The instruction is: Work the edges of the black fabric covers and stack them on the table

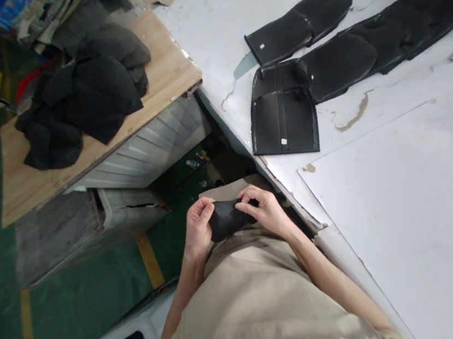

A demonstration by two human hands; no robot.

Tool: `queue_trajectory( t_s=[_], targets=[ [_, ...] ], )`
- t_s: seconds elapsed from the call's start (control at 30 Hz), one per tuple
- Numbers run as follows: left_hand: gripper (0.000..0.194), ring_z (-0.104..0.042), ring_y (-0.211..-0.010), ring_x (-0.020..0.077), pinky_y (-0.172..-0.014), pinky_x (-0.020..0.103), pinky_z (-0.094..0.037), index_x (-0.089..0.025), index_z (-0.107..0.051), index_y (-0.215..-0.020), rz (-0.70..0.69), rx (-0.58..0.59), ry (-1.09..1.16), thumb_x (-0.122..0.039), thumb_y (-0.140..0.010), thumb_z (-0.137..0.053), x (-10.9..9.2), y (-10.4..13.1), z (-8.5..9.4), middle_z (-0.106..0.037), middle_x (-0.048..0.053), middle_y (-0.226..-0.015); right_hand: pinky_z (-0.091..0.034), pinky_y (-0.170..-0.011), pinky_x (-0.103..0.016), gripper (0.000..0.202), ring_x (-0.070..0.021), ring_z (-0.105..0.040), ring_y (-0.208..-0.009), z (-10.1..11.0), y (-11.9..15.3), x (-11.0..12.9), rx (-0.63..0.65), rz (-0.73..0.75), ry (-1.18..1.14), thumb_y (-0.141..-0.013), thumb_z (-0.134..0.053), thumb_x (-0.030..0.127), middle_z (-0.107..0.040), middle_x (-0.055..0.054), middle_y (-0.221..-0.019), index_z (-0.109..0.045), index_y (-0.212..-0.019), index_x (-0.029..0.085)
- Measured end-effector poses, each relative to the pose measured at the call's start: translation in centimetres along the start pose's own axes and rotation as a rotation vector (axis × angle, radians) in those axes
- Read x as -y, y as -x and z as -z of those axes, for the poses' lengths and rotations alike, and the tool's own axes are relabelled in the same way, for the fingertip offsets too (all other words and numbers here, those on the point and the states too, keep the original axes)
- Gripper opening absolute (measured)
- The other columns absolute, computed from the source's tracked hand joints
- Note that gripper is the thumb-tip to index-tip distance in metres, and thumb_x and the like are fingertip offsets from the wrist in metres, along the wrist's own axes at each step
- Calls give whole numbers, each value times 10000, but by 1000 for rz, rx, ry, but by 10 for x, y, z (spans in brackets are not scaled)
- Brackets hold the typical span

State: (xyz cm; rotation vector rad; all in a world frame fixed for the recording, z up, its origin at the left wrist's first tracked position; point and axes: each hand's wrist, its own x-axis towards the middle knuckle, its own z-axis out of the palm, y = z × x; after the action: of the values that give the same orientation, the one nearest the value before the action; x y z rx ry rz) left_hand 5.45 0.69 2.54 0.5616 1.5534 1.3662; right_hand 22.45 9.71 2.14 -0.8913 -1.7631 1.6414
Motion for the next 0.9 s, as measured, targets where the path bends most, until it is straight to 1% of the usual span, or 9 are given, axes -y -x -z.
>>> queue_trajectory(
  t_s=[0.17, 0.37, 0.43, 0.5, 0.6, 0.7, 0.77, 0.9],
  targets=[
    [278, -429, -597, 95, -564, 212, -358, -167, -582, -717, -29, 10, -43, -419, -778, -684, -4, -1, 1, -498, -27, -649, -445, -791, -330, 216, -194, -607, -850, 2, 0, 0, -29, 9, 30, -863, -648, 302, -643, -36, -898, -578, -685, 201],
    [245, -433, -594, 98, -550, 213, -346, -159, -612, -716, -39, 108, -269, -383, -805, -653, -22, 3, 3, -508, -27, -638, -442, -755, -331, 218, -193, -599, -816, -1, -2, 3, -25, 18, 80, -881, -623, 301, -635, -37, -866, -569, -693, 204],
    [221, -442, -613, 105, -569, 219, -351, -159, -615, -708, -63, 107, -300, -354, -805, -650, -26, 3, 6, -518, -22, -646, -440, -756, -328, 232, -190, -597, -815, -1, -3, 2, -13, 28, 92, -883, -627, 310, -631, -35, -864, -562, -687, 205],
    [206, -442, -630, 109, -587, 223, -353, -160, -604, -691, -98, 51, -258, -324, -815, -628, -26, 0, 11, -515, -19, -652, -441, -762, -327, 241, -195, -596, -833, 2, -3, 1, -10, 41, 107, -864, -656, 331, -630, -39, -886, -563, -681, 204],
    [216, -398, -614, 102, -587, 222, -336, -164, -554, -654, -116, -22, -148, -295, -818, -607, -23, -4, 20, -467, -26, -644, -451, -811, -337, 227, -210, -597, -905, 11, -3, 0, 0, 47, 98, -821, -704, 355, -624, -56, -984, -585, -703, 202],
    [250, -370, -614, 102, -590, 220, -325, -165, -504, -620, -114, -7, -145, -293, -805, -611, -20, -8, 26, -438, -28, -648, -447, -876, -355, 220, -220, -594, -979, 20, -1, -1, 18, 36, 0, -820, -702, 364, -614, -68, -1039, -592, -728, 197],
    [271, -362, -622, 105, -596, 220, -323, -165, -480, -612, -108, 4, -154, -300, -811, -605, -17, -8, 27, -425, -28, -649, -441, -893, -358, 220, -223, -586, -1009, 22, 0, -2, 5, 19, -69, -826, -694, 367, -611, -71, -1047, -590, -739, 195],
    [268, -341, -624, 106, -598, 222, -314, -169, -474, -640, -96, 17, -139, -304, -840, -590, -13, -7, 28, -402, -31, -648, -446, -857, -339, 207, -217, -579, -994, 18, 2, -5, -52, -29, -140, -834, -681, 363, -609, -67, -1054, -579, -765, 197]
  ],
)
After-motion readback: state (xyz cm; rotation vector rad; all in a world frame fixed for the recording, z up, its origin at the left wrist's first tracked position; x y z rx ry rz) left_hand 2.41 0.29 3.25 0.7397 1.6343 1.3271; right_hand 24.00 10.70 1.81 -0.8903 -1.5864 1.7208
